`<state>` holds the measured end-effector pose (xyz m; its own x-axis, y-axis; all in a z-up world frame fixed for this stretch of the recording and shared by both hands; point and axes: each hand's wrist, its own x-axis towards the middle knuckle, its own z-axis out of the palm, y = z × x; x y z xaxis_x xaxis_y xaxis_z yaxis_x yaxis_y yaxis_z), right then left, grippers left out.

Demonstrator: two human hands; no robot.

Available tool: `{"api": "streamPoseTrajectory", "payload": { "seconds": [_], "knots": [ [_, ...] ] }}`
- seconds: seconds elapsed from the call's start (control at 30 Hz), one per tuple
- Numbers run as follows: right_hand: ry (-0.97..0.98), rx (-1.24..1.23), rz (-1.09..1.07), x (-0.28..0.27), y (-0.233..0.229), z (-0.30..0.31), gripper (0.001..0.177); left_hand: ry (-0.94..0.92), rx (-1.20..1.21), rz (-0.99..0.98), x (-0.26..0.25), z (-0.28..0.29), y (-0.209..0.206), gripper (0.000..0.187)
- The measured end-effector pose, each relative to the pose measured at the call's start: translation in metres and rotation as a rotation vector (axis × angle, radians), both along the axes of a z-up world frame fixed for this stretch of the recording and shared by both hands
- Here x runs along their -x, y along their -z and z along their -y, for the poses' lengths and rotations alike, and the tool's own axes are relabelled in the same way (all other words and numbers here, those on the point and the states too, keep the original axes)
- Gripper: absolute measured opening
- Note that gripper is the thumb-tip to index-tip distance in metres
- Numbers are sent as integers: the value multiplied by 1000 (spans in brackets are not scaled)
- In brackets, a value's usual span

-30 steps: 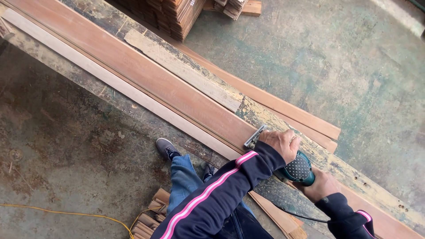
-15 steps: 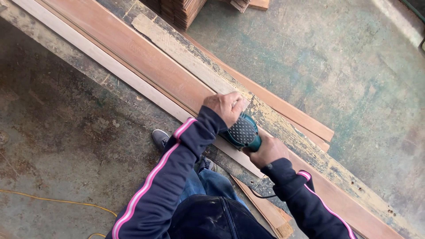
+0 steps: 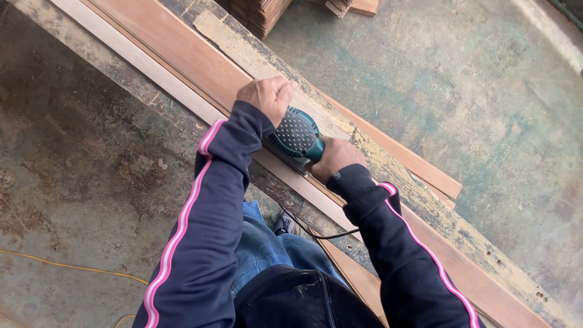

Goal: Sanding wooden planks with a power sander.

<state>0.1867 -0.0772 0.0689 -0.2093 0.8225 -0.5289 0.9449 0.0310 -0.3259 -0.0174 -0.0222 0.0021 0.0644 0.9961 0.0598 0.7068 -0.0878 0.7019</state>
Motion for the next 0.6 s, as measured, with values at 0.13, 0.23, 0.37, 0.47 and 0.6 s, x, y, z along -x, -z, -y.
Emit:
{"api": "streamPoseTrajectory", "payload": {
  "seconds": [0.13,0.23,0.37,0.47,0.6],
  "knots": [
    [61,108,71,-60,13,28,41,42,37,52,-66,23,16,41],
    [94,118,142,-112,20,54,44,70,80,105,-124,43,24,42],
    [154,117,160,-188,36,86,43,89,83,150,-197,75,18,39],
    [211,154,191,-242,51,109,44,122,138,186,-240,95,6,39],
    [286,168,237,-290,67,136,50,136,182,217,-288,117,11,39]
  ]
}}
